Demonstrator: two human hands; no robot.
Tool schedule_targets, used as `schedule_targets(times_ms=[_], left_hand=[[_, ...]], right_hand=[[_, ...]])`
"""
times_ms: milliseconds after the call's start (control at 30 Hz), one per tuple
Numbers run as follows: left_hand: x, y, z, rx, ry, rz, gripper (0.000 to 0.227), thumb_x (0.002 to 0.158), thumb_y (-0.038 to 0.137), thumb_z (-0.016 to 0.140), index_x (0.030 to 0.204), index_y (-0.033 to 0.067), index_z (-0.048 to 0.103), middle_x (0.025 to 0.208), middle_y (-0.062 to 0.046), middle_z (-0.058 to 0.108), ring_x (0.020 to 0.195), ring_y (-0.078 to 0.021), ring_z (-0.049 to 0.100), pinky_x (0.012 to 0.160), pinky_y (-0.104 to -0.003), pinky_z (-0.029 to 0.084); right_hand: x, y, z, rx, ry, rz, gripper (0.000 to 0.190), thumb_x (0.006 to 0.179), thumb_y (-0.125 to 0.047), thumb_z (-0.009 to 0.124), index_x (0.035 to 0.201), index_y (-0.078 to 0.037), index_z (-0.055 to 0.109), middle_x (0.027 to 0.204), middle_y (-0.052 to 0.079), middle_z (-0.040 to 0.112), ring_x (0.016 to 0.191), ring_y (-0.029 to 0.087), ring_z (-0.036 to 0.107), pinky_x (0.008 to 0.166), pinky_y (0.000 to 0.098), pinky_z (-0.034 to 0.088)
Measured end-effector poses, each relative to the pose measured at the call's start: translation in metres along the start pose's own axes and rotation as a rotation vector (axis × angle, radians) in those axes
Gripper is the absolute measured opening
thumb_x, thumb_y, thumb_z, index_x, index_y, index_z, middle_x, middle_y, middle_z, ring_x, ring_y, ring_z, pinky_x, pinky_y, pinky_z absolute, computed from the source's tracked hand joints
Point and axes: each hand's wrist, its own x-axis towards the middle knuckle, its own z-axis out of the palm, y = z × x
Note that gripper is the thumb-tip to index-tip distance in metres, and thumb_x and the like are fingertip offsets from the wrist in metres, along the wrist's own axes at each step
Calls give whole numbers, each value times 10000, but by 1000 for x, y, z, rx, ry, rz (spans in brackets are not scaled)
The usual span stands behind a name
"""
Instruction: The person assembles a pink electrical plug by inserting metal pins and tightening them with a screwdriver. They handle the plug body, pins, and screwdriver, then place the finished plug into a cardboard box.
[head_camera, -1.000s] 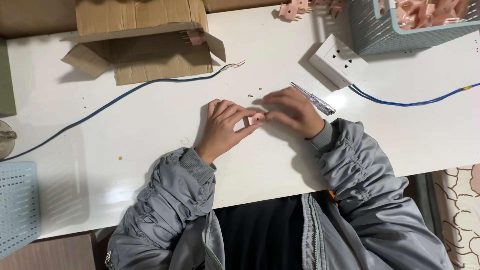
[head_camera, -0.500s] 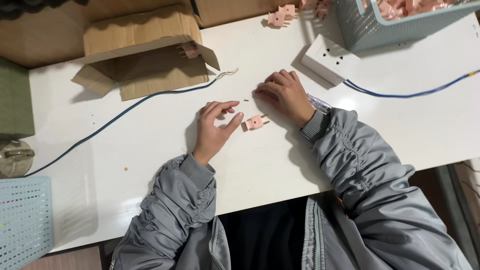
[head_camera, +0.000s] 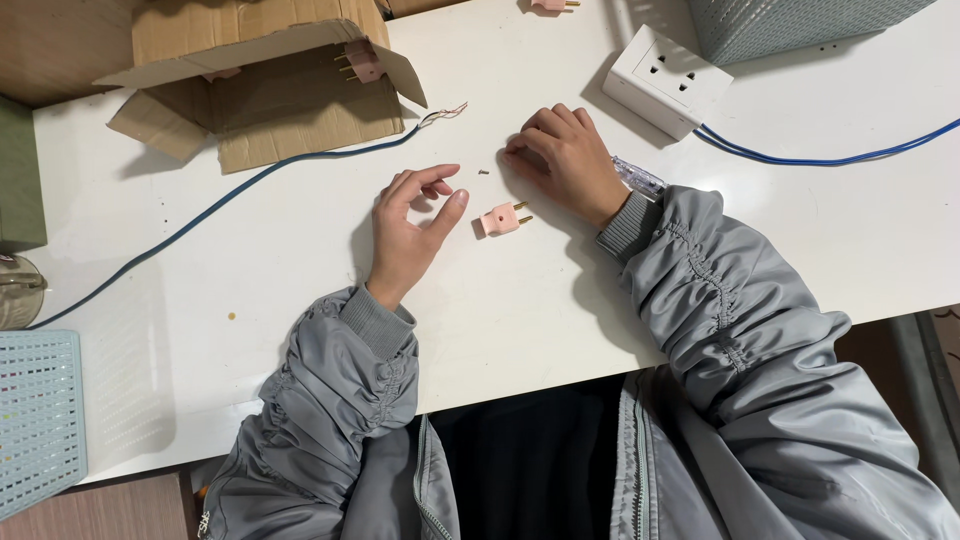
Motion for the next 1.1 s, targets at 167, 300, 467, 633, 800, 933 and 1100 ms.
schedule_targets(times_ms=[167,300,467,633,800,933,1100], left_hand=[[0,4,-1,3,-2,-16,345,1106,344,861,1394,167,794,1031,-3,725,1026,-166,672,1111,-440,438],[0,1,0,0,-1,-19,349,1105,349,861,1399,174,791,1028,2,727,1022,-165,677,1109,-445,442],[0,0,0,-10,5,-18,350,1113,347,852,1406,168,786,1024,-6,721,1013,-173,678,1100,-448,448],[1,4,-1,-36,32,-22,344,1121,341,843,1409,163,783,1028,-7,726,1003,-176,686,1085,-442,459],[-2,2,0,-37,25,11,321,1118,319,846,1403,190,776,1028,13,721,999,-182,701,1061,-425,471],[-1,2,0,-39,34,17,318,1117,319,847,1402,196,778,1023,21,721,990,-186,695,1059,-425,471],[-1,4,0,-44,21,32,293,1145,306,813,1412,195,765,1022,18,714,993,-180,678,1058,-420,457]], right_hand=[[5,-11,-11,22,-16,44,121,1081,-222,911,1125,-133,842,1065,56,696,1037,247,635,934,412,441],[5,-10,-12,13,-46,62,120,1089,-240,901,1146,-150,847,1080,46,689,1050,240,629,951,408,440],[3,-3,-9,-8,-14,-25,119,1092,-219,902,1136,-130,839,1077,60,706,1042,255,634,957,431,432],[-8,-25,-36,-35,-22,-78,128,1154,-272,857,1163,-145,847,1084,53,701,1024,261,600,973,433,423],[-21,-50,-37,50,-76,-183,186,1101,-339,884,1094,-156,852,1046,32,705,928,256,595,918,436,422],[-20,-54,-39,43,-85,-206,198,1099,-372,882,1097,-177,851,1053,16,707,894,239,582,902,420,424],[-21,-54,-43,71,-120,-149,188,1056,-317,940,1063,-140,879,1040,33,730,886,236,592,912,438,423]])
